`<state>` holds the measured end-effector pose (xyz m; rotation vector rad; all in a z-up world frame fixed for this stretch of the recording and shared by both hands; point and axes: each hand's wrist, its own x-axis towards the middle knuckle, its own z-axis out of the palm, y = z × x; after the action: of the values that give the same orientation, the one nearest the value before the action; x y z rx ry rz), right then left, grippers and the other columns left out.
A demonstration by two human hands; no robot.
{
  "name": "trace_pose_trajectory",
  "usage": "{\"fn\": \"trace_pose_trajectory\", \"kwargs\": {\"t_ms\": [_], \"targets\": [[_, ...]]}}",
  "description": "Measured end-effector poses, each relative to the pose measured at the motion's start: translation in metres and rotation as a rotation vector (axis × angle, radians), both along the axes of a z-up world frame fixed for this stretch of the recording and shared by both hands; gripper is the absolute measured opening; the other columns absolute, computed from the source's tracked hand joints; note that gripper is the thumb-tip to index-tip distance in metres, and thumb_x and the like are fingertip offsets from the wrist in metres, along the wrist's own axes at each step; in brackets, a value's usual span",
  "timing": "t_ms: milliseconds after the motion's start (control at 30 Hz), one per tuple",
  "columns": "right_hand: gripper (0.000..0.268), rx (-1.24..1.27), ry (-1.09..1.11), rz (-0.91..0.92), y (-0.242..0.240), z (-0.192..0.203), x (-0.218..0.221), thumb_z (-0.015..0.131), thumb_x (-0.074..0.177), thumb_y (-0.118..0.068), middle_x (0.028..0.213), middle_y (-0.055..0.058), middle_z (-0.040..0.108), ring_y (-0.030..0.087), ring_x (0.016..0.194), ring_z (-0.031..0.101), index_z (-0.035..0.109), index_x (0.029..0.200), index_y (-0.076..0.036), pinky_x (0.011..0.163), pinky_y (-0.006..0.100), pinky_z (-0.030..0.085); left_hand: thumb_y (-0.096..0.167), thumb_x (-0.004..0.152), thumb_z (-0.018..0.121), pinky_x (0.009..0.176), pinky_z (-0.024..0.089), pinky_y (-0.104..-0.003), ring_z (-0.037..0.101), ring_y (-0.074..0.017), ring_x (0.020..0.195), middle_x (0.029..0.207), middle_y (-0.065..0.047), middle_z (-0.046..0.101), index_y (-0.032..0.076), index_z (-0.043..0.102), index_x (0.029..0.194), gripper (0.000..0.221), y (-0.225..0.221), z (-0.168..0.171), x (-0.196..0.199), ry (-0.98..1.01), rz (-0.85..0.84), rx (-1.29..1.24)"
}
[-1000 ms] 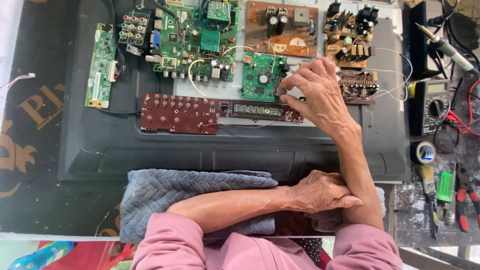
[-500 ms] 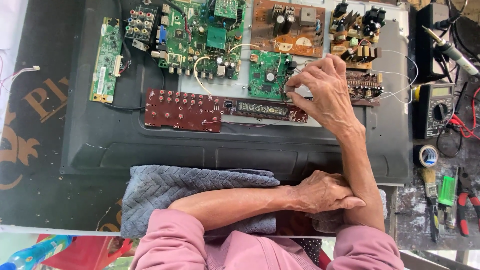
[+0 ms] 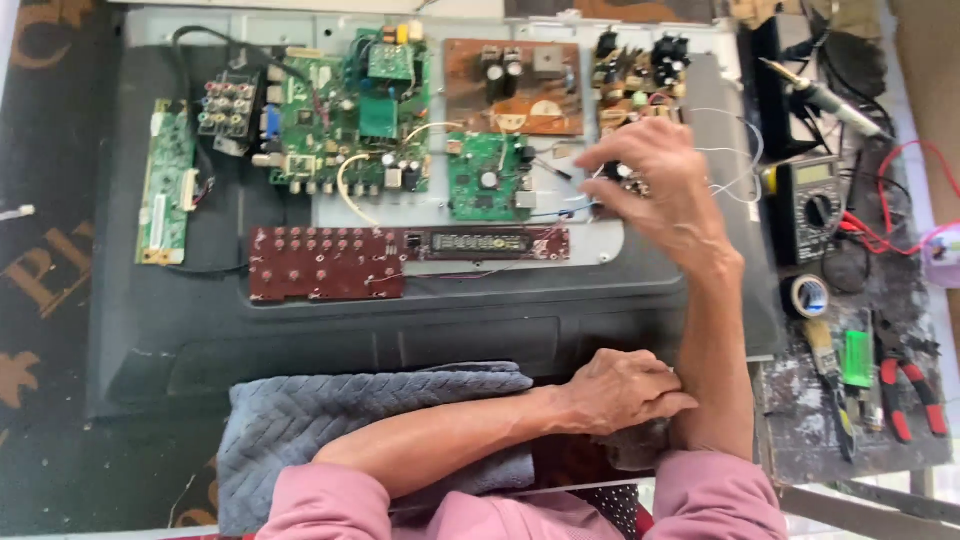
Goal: The person is repairing a television by inspecting and manipulating wires and components on various internal circuit boards.
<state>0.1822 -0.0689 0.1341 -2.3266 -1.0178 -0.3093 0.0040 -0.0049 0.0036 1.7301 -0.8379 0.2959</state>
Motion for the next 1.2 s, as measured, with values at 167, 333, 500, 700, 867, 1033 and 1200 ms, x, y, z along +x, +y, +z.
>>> {"fn": "trace_pose_trajectory", "kwargs": {"t_ms": [167,333,500,700,867,1033,1200], "targets": [[0.009,0.133,0.036,-0.177,-0.02,0.036,-0.015,0.086,0.099,0.001,0.099,0.013,0.074,0.024,0.097,0.065,0.077,0.103,0.003,0.085,0.036,0.052,0.033,0.106,0.057,0.056,0.048,-0.047,0.067,-0.0313,0.081,0.082,-0.006,0.067,0.007,0.061,0.082,0.035,-0.001,-0.01,-0.004,-0.057,-0.023,0.086],[0.007,0.253,-0.03,-0.375,-0.053,0.044,-0.02,0.079,0.106,0.007,0.101,0.012,0.071,0.02,0.09,0.062,0.075,0.107,0.002,0.081,0.033,0.051,0.033,0.105,0.059,0.066,0.051,-0.041,0.068,-0.0284,0.082,0.083,-0.005,0.068,0.01,0.06,0.083,0.032,0.001,-0.011,-0.001,-0.08,-0.067,0.125],[0.008,0.462,-0.134,-0.462,-0.065,0.046,-0.02,0.076,0.102,0.009,0.1,0.011,0.073,0.016,0.088,0.067,0.074,0.105,0.001,0.079,0.026,0.054,0.025,0.102,0.064,0.066,0.05,-0.043,0.066,-0.031,0.076,0.078,-0.011,0.064,0.008,0.054,0.08,0.03,0.002,-0.007,0.001,-0.039,-0.14,0.126],[0.008,0.446,-0.128,-0.331,-0.049,0.053,-0.022,0.077,0.102,0.002,0.099,0.008,0.071,0.017,0.088,0.066,0.072,0.103,-0.004,0.078,0.027,0.056,0.019,0.105,0.061,0.06,0.044,-0.039,0.053,-0.0262,0.064,0.069,-0.007,0.052,0.006,0.049,0.073,0.037,0.01,0.01,0.006,-0.012,-0.176,0.098],[0.01,0.513,-0.07,-0.253,-0.052,0.046,-0.015,0.074,0.099,0.007,0.099,0.008,0.067,0.016,0.086,0.063,0.072,0.1,-0.002,0.074,0.025,0.053,0.017,0.105,0.061,0.062,0.047,-0.038,0.057,-0.0247,0.066,0.072,-0.008,0.058,0.005,0.054,0.078,0.031,0.01,0.016,0.009,0.002,-0.179,0.094],[0.009,0.459,-0.121,-0.265,-0.05,0.04,-0.01,0.078,0.098,0.0,0.094,0.005,0.067,0.013,0.079,0.063,0.071,0.099,-0.006,0.07,0.023,0.055,0.016,0.104,0.061,0.062,0.048,-0.034,0.061,-0.0216,0.069,0.082,-0.006,0.066,0.005,0.061,0.093,0.016,0.01,0.023,0.01,0.001,-0.192,0.097],[0.013,0.476,-0.064,-0.279,-0.048,0.037,-0.009,0.078,0.096,0.0,0.097,0.003,0.067,0.012,0.083,0.066,0.07,0.1,-0.008,0.072,0.02,0.06,0.012,0.102,0.065,0.063,0.049,-0.034,0.064,-0.0223,0.072,0.086,-0.007,0.069,0.004,0.061,0.095,0.011,0.01,0.023,0.01,0.01,-0.203,0.12]]}}
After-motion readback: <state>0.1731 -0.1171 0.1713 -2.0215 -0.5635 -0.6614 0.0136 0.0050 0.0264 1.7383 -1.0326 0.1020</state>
